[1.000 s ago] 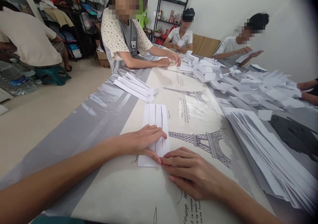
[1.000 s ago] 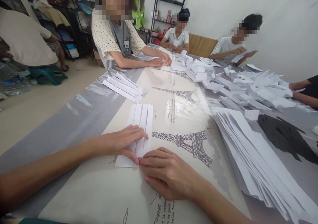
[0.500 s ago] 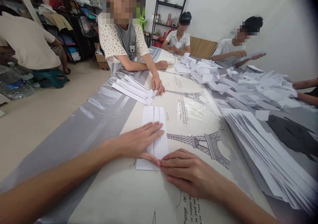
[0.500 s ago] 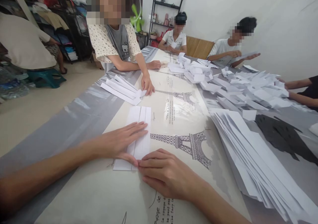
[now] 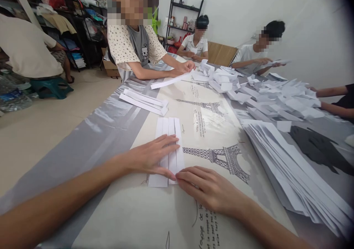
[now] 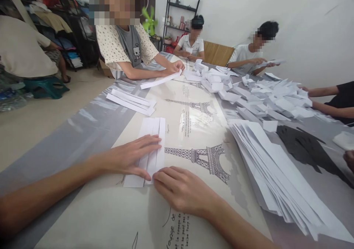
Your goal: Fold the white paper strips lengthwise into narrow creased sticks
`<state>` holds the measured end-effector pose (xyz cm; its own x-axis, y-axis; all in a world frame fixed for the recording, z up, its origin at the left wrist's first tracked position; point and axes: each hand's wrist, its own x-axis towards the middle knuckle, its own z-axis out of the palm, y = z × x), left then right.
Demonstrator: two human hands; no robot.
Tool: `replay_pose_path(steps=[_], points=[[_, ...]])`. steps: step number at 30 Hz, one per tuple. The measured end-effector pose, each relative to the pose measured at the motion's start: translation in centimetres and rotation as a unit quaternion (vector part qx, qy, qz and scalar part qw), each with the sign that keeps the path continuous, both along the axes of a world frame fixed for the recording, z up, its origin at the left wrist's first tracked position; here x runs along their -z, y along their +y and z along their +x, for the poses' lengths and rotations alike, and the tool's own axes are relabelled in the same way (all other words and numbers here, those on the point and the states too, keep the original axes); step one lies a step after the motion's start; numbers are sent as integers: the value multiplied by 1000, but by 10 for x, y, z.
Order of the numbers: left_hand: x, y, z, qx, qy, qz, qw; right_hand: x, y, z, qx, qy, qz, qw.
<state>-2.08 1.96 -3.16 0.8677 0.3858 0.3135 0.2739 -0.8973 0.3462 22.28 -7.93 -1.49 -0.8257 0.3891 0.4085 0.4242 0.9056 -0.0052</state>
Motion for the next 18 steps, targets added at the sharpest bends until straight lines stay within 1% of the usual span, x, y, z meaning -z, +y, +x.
replay_pose_path(steps=[3, 5, 7, 9, 11, 15, 18], points=[[-13, -5, 2, 22, -89, 36, 995, -4, 3, 5, 14, 20, 29, 999], [-23, -12, 5, 47, -134, 79, 987, -6, 5, 8, 38, 55, 50, 997], [-31, -21, 9, 70, -136, 158, 976, -7, 6, 10, 60, 100, 83, 990], [-35, -29, 11, 71, -124, 246, 959, -9, 5, 11, 73, 134, 114, 982], [-37, -34, 11, 66, -126, 295, 945, -10, 3, 10, 76, 146, 126, 978], [-37, -36, 9, 67, -147, 310, 937, -11, 1, 8, 80, 156, 128, 976], [-37, -37, 10, 64, -129, 326, 934, -9, 1, 7, 78, 170, 141, 972]])
